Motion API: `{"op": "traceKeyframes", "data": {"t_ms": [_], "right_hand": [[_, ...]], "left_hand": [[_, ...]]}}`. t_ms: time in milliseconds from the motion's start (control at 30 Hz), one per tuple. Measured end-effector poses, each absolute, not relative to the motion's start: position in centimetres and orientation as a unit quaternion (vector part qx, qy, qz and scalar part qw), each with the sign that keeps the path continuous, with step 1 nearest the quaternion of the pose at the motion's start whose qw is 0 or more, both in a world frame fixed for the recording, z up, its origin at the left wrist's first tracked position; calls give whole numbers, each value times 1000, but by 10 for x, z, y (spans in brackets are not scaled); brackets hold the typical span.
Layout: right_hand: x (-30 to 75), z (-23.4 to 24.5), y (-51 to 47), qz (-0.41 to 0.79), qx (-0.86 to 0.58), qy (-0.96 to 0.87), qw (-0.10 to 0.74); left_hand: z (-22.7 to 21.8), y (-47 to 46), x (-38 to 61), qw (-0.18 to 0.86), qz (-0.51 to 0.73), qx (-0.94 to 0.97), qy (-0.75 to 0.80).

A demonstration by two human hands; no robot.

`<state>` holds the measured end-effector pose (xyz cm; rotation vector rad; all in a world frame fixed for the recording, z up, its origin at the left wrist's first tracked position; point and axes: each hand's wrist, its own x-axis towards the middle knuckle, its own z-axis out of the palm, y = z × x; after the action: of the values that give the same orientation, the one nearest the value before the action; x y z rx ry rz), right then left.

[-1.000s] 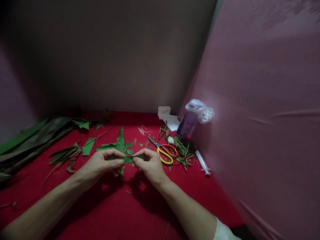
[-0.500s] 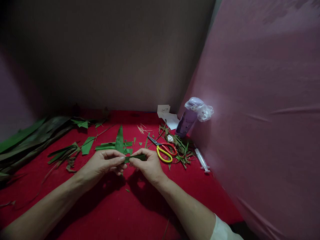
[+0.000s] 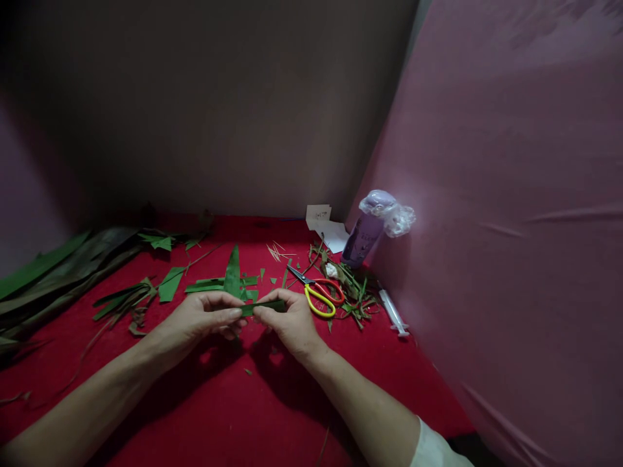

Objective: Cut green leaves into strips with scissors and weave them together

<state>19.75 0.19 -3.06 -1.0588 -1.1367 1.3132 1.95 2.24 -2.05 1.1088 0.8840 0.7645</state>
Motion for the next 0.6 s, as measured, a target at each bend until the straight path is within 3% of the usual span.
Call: {"op": "traceKeyframes", "data": {"t_ms": [600], "right_hand": [[198, -31, 2, 559, -430, -477, 525]], "left_hand": [[-13, 17, 23, 683, 354, 483, 418]]}}
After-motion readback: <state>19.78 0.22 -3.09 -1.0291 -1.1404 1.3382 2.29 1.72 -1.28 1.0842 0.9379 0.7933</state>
